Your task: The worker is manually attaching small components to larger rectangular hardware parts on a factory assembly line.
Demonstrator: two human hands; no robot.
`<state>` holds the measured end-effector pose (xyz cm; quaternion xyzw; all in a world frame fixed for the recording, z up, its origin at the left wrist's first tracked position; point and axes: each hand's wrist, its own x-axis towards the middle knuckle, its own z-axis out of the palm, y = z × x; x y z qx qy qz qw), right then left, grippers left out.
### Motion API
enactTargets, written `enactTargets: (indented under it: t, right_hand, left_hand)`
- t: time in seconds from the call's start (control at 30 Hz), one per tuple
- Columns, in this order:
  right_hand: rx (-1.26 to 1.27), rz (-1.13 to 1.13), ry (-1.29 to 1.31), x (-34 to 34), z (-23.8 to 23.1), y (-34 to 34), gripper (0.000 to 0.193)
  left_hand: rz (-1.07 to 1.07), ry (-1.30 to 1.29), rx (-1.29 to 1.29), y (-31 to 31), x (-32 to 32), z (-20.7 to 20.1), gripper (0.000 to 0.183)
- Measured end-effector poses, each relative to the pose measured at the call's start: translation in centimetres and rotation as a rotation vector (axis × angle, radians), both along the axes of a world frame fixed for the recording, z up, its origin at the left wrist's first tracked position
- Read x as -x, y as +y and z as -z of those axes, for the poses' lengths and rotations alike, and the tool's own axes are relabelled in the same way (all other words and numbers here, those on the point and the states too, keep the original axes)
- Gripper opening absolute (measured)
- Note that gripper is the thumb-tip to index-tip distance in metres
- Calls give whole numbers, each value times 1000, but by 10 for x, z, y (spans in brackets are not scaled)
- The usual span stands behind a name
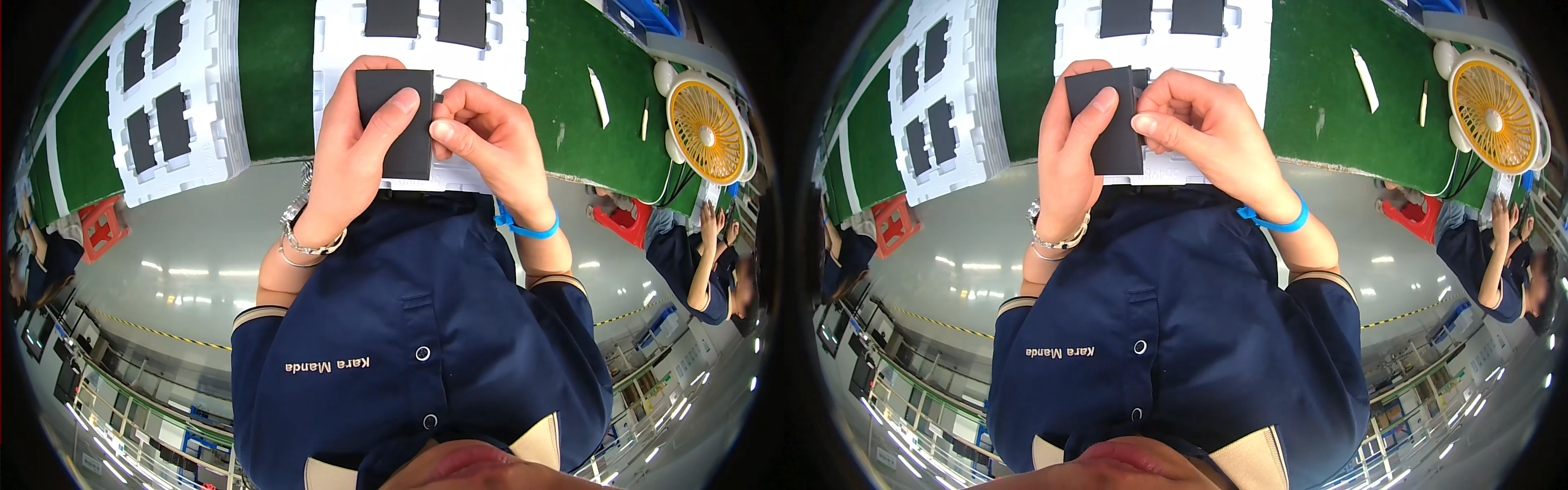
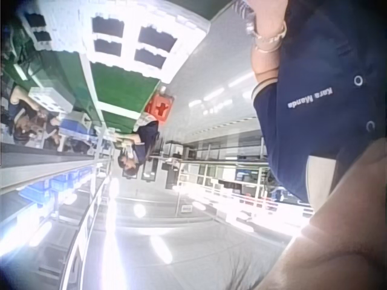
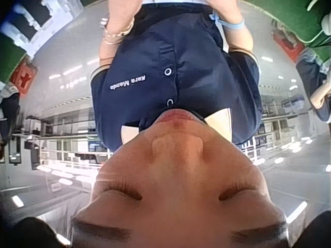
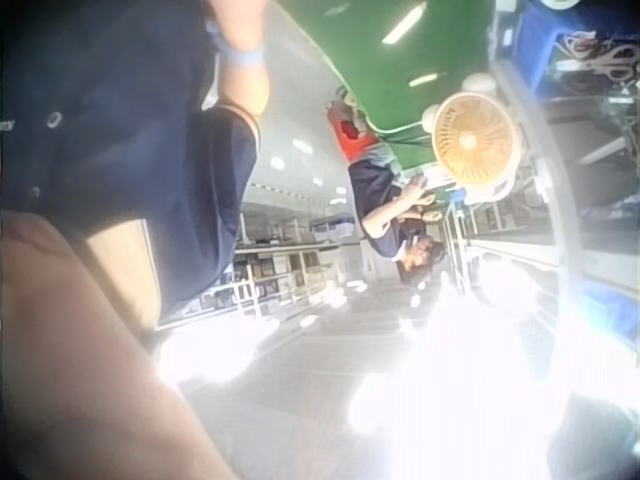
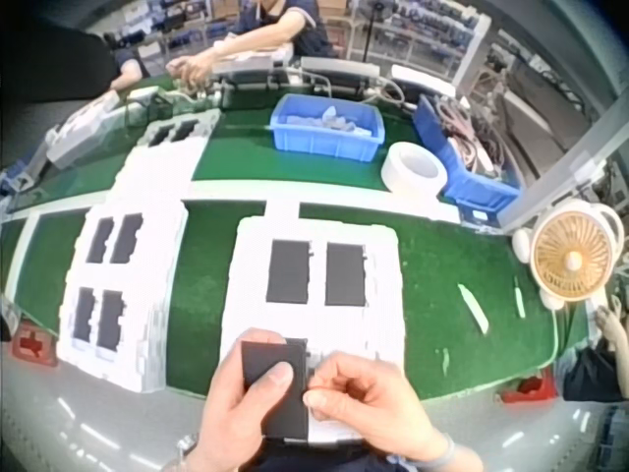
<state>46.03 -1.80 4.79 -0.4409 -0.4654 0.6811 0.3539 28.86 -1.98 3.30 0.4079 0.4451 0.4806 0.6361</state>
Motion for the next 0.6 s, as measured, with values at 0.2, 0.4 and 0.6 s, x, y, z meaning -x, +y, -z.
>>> enactTargets:
  t: [0.2,0.4,0.6]
  right_hand:
    - [-108,98,18,13,6,-7,14]
    - [-214,160,-51,9,3,0,11]
    - [-367,139,-255,2,-1,6,8]
  left_hand:
    - [-87,91,-84,-2,-1,3,29]
    - [16,10,-3,1,1,-6,29]
    - [68,186,-90,-1,1,-1,42]
